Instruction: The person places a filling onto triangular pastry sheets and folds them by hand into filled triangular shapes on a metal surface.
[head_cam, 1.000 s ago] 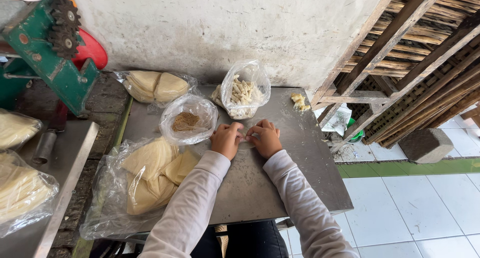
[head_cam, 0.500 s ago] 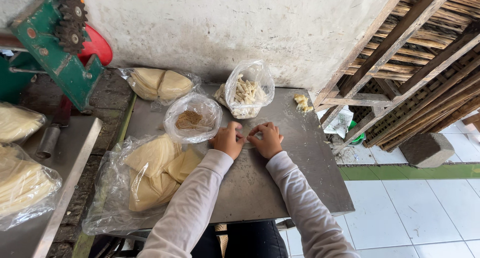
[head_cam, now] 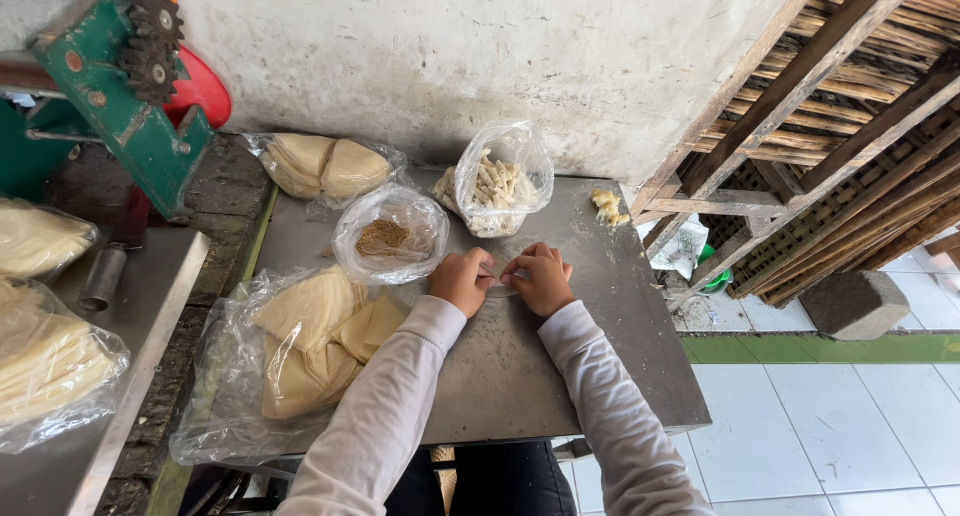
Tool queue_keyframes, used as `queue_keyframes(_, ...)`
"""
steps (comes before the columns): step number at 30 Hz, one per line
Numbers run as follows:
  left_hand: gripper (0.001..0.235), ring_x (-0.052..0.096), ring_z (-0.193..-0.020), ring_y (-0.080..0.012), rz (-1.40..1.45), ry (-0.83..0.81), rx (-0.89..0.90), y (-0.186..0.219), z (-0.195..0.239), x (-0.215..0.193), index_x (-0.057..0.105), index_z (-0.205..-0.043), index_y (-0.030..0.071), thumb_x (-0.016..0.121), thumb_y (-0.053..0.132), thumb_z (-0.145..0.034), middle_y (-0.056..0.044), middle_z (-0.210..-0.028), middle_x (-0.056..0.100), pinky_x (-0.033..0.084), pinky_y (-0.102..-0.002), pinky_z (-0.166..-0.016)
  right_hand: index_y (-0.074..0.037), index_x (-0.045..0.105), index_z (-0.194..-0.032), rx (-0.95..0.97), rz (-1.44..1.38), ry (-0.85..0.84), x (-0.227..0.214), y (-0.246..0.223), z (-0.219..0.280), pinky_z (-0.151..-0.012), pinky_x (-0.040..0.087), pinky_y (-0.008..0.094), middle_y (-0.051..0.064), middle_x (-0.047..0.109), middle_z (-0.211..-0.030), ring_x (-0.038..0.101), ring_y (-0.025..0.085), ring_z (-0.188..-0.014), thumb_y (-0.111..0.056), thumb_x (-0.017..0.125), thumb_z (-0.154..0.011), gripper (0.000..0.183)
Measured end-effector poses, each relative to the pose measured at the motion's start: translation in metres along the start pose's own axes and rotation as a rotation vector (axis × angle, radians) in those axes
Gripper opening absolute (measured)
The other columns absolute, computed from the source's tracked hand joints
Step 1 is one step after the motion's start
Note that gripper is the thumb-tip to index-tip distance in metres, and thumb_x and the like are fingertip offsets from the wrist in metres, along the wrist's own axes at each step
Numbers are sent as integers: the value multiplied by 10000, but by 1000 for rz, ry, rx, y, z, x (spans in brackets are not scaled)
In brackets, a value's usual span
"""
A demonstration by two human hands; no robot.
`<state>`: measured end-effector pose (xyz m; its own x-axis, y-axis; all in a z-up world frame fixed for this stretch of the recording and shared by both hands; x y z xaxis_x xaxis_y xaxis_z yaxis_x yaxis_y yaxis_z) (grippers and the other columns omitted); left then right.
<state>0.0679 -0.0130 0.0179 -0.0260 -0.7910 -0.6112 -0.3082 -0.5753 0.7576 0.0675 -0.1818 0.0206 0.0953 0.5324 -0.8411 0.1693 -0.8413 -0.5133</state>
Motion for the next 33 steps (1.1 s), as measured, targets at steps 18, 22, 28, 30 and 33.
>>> queue_keyframes(18, 366, 647, -1011, -296, -21, 242, 167, -11, -3, 5, 642, -1121, 147, 844, 198, -820, -32, -911, 784, 506, -444, -859, -207, 781, -1059, -130, -115, 178, -18, -23, 3, -987, 278, 432, 31, 613, -1091, 495, 258, -1143, -316, 784, -844, 241)
queue_keyframes(22, 396, 660, -1033, -302, -22, 272, 97, -14, -2, 4, 614, -1214, 150, 789, 224, -867, -51, -966, 778, 521, -441, -845, -148, 778, -965, -244, -74, 228, -22, -42, 12, -902, 401, 415, 59, 667, -998, 587, 265, -1007, -230, 805, -822, 167)
queue_keyframes(28, 567, 687, -944, -343, -295, 259, 33, 15, 16, -15, 538, -1240, 77, 800, 360, -825, -141, -1036, 721, 528, -498, -764, -57, 678, -1029, -356, -160, 538, -54, -58, 26, -682, 535, 363, 101, 690, -941, 676, 237, -755, -143, 749, -939, 143)
queue_keyframes(30, 618, 692, -938, -336, -441, 204, -14, 21, 18, -19, 523, -1215, 79, 817, 369, -755, -144, -1012, 706, 523, -503, -785, -30, 616, -1019, -316, -214, 670, -69, -66, 21, -656, 528, 360, 102, 682, -911, 653, 245, -721, -156, 769, -960, 207)
queue_keyframes(33, 571, 700, -991, -323, -416, 47, -121, 16, 16, -13, 506, -1240, 92, 790, 379, -836, -126, -1049, 709, 518, -502, -823, -29, 623, -1009, -223, -161, 653, -91, -87, -14, -683, 535, 404, 128, 678, -908, 670, 252, -746, -170, 778, -986, 211)
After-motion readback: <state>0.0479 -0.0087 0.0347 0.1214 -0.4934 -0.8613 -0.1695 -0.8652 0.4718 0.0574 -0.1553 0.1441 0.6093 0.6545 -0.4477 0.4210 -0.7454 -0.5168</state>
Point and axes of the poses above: each hand's wrist, its own z-axis away from the middle knuckle, its own x-axis out of the palm, y = z × x, the point moved 7 cm from there along -z, towards the middle knuckle
